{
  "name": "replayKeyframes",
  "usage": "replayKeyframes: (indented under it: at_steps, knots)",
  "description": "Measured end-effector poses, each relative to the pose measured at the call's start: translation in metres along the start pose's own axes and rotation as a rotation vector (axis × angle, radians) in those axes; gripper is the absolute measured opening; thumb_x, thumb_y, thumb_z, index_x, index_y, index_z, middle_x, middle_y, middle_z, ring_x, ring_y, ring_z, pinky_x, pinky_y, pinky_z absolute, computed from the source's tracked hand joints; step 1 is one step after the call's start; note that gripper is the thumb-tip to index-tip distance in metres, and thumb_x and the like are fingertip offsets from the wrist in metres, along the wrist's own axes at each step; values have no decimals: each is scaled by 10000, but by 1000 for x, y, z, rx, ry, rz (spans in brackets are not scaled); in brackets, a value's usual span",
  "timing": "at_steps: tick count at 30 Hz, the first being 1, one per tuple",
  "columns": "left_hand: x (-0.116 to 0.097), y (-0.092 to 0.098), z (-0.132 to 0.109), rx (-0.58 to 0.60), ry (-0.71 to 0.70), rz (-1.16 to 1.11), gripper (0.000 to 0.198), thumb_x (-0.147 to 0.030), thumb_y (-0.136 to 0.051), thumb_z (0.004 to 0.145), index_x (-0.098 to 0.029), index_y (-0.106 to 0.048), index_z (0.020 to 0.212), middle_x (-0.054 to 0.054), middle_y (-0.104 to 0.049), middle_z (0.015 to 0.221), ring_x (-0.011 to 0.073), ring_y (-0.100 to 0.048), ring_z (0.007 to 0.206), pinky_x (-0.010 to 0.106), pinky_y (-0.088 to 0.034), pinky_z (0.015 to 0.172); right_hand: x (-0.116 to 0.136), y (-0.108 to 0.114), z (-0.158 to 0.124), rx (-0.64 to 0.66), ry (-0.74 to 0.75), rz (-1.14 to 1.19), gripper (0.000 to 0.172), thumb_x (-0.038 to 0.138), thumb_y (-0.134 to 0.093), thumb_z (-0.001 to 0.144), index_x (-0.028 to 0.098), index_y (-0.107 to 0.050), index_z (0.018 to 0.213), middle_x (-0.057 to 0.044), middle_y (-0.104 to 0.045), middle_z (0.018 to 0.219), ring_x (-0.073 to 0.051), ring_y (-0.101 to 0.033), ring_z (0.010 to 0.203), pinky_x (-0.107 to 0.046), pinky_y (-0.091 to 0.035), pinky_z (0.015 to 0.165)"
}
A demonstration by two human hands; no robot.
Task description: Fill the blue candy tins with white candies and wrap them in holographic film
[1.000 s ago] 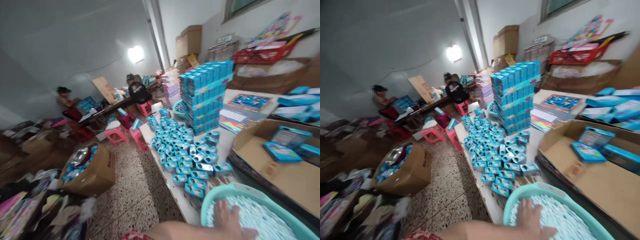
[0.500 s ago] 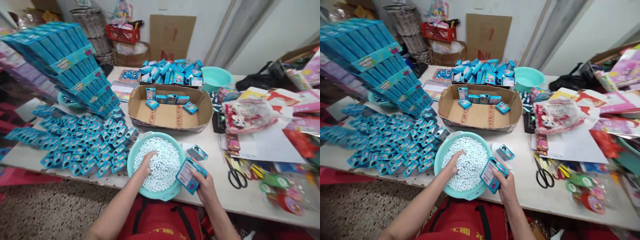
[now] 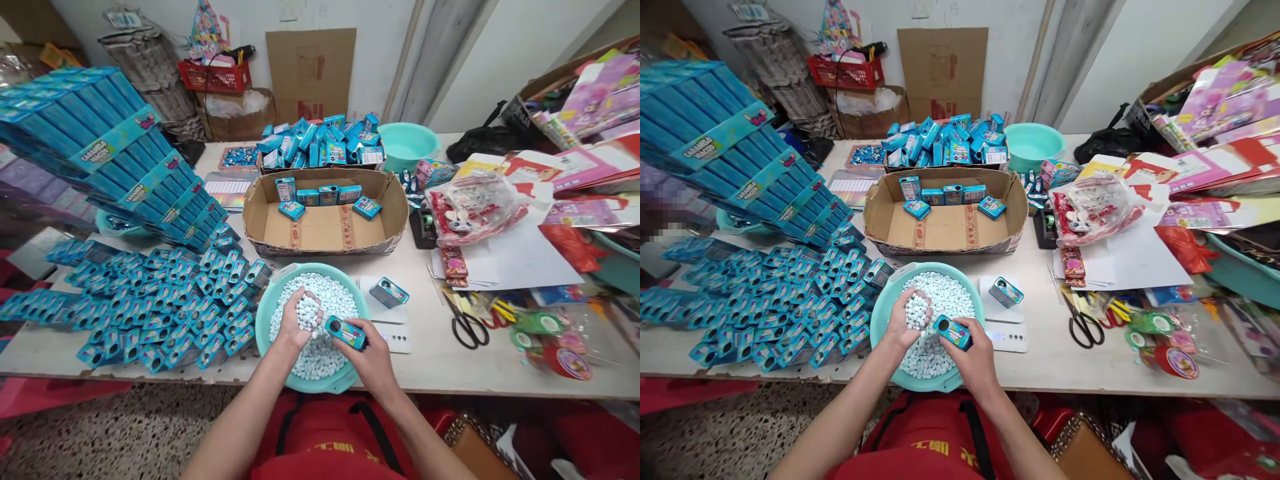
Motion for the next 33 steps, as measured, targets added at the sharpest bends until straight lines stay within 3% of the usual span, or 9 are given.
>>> replayKeyframes:
  at_steps: [4, 10, 20, 27, 33]
  knots:
    - [-12, -29, -19, 111, -212, 66, 231, -355, -629, 697, -152, -531, 650, 4, -579, 581, 147, -598, 532, 237, -462, 485, 9, -15, 2, 12, 148, -101, 260, 254, -710, 699, 217, -632, 945, -49, -629, 924, -234, -575, 909, -369, -455, 813]
    - [-16, -27, -17, 27, -411, 157, 222, -336, -671, 667, -153, -546, 671, 9, -619, 636, 167, -631, 605, 279, -497, 579, 15, -21, 7, 1, 186, -234, 265, 218, -724, 683, 235, -633, 931, -36, -640, 901, -246, -545, 887, -374, -418, 774]
    - [-17, -24, -15, -54, -452, 280, 269, -363, -684, 661, -153, -522, 616, 0, -619, 657, 155, -623, 593, 268, -494, 561, 17, -26, 8, -13, 156, -264, 337, 160, -750, 631, 236, -628, 936, -19, -636, 900, -233, -530, 878, -359, -395, 776]
    - [-16, -32, -13, -10, -482, 282, 234, -358, -656, 711, -186, -524, 797, -37, -589, 583, 127, -585, 530, 251, -476, 542, 18, -22, 9, 8, 155, -256, 318, 168, -746, 643, 233, -634, 933, -26, -636, 900, -236, -545, 890, -360, -409, 779]
    - [-18, -32, -17, -47, -476, 290, 264, -383, -669, 704, -156, -534, 710, -14, -606, 679, 114, -593, 562, 228, -469, 526, 18, -19, 12, 16, 186, -242, 298, 193, -726, 670, 237, -635, 951, -31, -639, 903, -234, -564, 884, -351, -427, 770]
Point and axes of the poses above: each hand's wrist, its own z-axis towards the middle knuckle, its own y-axis out of the back of the hand, x = y × z, the point moved 6 cm from there along z, towards the middle knuckle
